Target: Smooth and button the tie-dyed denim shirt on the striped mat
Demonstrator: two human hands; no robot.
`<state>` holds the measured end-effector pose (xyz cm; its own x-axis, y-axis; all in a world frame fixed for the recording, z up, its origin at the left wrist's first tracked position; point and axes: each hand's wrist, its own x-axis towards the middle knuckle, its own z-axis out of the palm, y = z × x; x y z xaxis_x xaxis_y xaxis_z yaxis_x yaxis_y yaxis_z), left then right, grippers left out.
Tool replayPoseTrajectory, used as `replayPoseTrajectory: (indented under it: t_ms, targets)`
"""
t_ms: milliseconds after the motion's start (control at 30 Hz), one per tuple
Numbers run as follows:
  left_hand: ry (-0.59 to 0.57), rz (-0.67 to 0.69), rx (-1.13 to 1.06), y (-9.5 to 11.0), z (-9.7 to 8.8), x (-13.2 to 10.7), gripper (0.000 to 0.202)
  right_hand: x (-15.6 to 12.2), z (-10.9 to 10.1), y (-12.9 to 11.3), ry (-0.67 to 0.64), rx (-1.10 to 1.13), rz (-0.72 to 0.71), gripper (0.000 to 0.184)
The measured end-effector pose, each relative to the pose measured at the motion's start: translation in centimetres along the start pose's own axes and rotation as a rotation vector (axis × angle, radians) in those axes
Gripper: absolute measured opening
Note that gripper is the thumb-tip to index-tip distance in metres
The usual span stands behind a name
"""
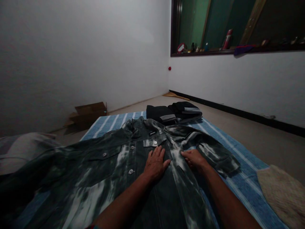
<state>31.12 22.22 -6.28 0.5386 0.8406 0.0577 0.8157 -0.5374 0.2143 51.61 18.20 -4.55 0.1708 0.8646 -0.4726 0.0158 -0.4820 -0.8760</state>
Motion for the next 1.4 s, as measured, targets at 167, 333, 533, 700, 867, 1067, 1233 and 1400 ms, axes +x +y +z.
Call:
replayPoseTrajectory:
  t_ms: [167, 333, 533, 700, 867, 1067, 1233, 1400]
  targets:
    - [0.019, -0.008, -0.057, 2.5, -1.7, 1.0, 0.046, 0.8, 0.7, 0.0, 0.085, -0.14, -0.061, 0.03]
    - [0.096, 0.169, -0.153, 4.1, -0.6, 2.9, 0.032, 1.9, 1.0, 0.5, 0.226, -0.335, -0.148, 0.024]
    - [0.065, 0.165, -0.093, 3.6, 1.2, 2.9, 0.037, 2.1, 0.7, 0.6, 0.292, -0.461, -0.213, 0.023]
    - [0.067, 0.197, -0.067, 3.7, 1.0, 2.7, 0.04, -0.5, -0.1, 1.4, 0.172, -0.389, -0.118, 0.03]
    - [0.038, 0.185, -0.029, 3.8, 1.5, 3.1, 0.045, -3.9, -0.9, 3.2, 0.073, -0.29, -0.016, 0.025]
    - [-0.002, 0.188, -0.027, 3.9, 1.2, 3.1, 0.046, -5.2, -0.5, 3.9, 0.081, -0.166, -0.045, 0.02]
    - [-0.06, 0.156, -0.037, 4.3, 0.8, 3.4, 0.049, -6.9, -0.7, 4.8, -0.124, 0.057, 0.026, 0.03]
    - [-0.022, 0.166, -0.067, 4.5, 0.5, 3.2, 0.046, -7.7, -0.9, 5.9, -0.142, -0.013, -0.013, 0.031]
